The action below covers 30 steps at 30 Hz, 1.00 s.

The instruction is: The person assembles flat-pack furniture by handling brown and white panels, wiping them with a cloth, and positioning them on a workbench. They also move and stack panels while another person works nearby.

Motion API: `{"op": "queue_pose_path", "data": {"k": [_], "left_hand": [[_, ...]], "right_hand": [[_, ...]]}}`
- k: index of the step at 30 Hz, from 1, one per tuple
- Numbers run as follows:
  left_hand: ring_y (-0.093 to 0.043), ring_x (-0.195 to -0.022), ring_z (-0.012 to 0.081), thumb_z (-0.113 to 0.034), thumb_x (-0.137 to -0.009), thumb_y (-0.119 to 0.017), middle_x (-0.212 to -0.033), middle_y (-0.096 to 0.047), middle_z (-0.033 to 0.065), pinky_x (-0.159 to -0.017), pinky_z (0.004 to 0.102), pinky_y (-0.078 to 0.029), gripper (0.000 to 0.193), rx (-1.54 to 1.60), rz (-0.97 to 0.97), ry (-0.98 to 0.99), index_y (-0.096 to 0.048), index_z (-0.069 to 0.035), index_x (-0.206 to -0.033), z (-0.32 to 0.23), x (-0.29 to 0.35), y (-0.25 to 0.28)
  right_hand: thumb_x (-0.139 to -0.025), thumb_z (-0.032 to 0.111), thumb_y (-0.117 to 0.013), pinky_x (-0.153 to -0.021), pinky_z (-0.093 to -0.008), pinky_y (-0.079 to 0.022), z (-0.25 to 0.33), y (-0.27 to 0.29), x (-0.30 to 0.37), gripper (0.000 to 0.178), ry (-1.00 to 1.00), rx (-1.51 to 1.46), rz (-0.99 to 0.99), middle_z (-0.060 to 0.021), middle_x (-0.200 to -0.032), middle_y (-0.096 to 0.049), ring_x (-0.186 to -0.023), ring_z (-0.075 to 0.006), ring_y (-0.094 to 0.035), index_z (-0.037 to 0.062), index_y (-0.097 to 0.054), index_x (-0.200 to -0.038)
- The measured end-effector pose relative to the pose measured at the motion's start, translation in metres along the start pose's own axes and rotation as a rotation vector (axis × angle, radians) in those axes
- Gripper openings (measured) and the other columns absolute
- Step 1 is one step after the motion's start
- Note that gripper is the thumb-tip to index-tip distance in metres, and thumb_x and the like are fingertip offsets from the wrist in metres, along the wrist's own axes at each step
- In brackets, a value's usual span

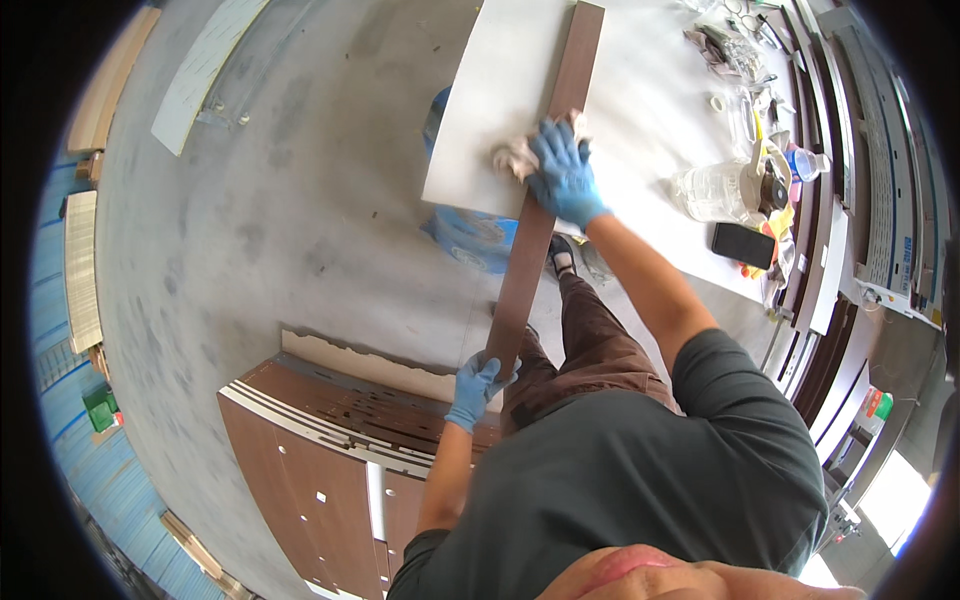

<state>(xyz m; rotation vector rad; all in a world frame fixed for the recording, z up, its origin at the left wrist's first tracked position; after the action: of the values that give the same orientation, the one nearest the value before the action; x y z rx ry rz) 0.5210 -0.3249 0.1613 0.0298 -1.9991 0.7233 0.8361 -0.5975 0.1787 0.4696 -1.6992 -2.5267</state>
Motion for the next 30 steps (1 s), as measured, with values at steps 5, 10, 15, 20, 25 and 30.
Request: {"op": "queue_pose_path", "data": {"k": [5, 10, 15, 20, 25, 30], "left_hand": [[-0.070, -0.119, 0.0369, -0.014, -0.102, -0.070, -0.128, -0.068, 0.0205, -0.095, 0.0442, -0.064, 0.045, -0.020, -0.089, 0.040, -0.053, 0.006, -0.139, -0.001, 0.004, -0.005], [-0.068, -0.121, 0.0387, -0.013, -0.101, -0.071, -0.131, -0.066, 0.0206, -0.104, 0.0487, -0.060, 0.050, 0.074, -0.170, 0.059, -0.050, 0.008, -0.142, 0.000, 0.004, -0.009], [-0.061, -0.129, 0.0463, -0.007, -0.102, -0.064, -0.134, -0.060, 0.0312, -0.111, 0.0592, -0.054, 0.044, 0.330, -0.135, 0.029, -0.048, 0.009, -0.140, 0.007, -0.001, -0.018], [-0.059, -0.130, 0.0503, -0.006, -0.102, -0.063, -0.135, -0.057, 0.0337, -0.113, 0.0630, -0.051, 0.039, 0.302, -0.213, 0.020, -0.045, 0.008, -0.133, 0.015, -0.005, -0.018], [-0.064, -0.125, 0.0443, -0.012, -0.103, -0.064, -0.137, -0.060, 0.0288, -0.103, 0.0556, -0.060, 0.039, 0.332, -0.218, 0.030, -0.051, 0.007, -0.135, 0.016, -0.005, -0.014], [-0.063, -0.128, 0.0413, -0.013, -0.103, -0.065, -0.138, -0.060, 0.0287, -0.103, 0.0524, -0.061, 0.037, 0.301, -0.271, 0.062, -0.054, 0.004, -0.134, 0.016, 0.001, -0.017]], "right_hand": [[-0.100, 0.046, -0.061, -0.119, -0.0690, -0.024, -0.130, -0.014, -0.145, 0.059, -0.064, 0.003, -0.189, -0.0219, -0.166, -0.036, -0.154, -0.0462, -0.029, 0.0151, -0.050, -0.149], [-0.101, 0.049, -0.056, -0.123, -0.0644, -0.024, -0.242, -0.006, -0.285, 0.060, -0.180, 0.204, -0.127, -0.0153, -0.169, -0.034, -0.157, -0.0412, -0.026, 0.0200, -0.049, -0.153], [-0.098, 0.031, -0.057, -0.119, -0.0691, -0.025, -0.276, -0.022, -0.308, 0.055, -0.228, 0.183, -0.203, -0.0189, -0.165, -0.037, -0.157, -0.0443, -0.022, 0.0126, -0.051, -0.150], [-0.101, 0.044, -0.059, -0.123, -0.0555, -0.030, -0.249, -0.018, -0.279, 0.056, -0.165, 0.226, -0.261, -0.0141, -0.161, -0.046, -0.153, -0.0371, -0.037, 0.0142, -0.053, -0.148], [-0.089, 0.024, -0.068, -0.124, -0.0688, -0.020, -0.129, -0.008, -0.142, 0.070, -0.064, 0.050, -0.184, -0.0220, -0.164, -0.040, -0.156, -0.0428, -0.029, 0.0046, -0.047, -0.153], [-0.088, 0.024, -0.071, -0.125, -0.0648, -0.020, -0.076, -0.001, -0.077, 0.068, -0.027, -0.006, -0.114, -0.0200, -0.165, -0.039, -0.157, -0.0418, -0.028, 0.0076, -0.049, -0.150]]}}
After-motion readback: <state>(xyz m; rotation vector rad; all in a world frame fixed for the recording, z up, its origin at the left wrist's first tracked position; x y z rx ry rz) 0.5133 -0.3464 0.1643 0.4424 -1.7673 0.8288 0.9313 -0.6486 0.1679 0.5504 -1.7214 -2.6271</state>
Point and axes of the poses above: each hand's wrist, its own x-axis away from the middle knuckle, its own y-axis out of the back of the hand, z = x × y, the point moved 3 cm from there along -x, towards the middle knuckle
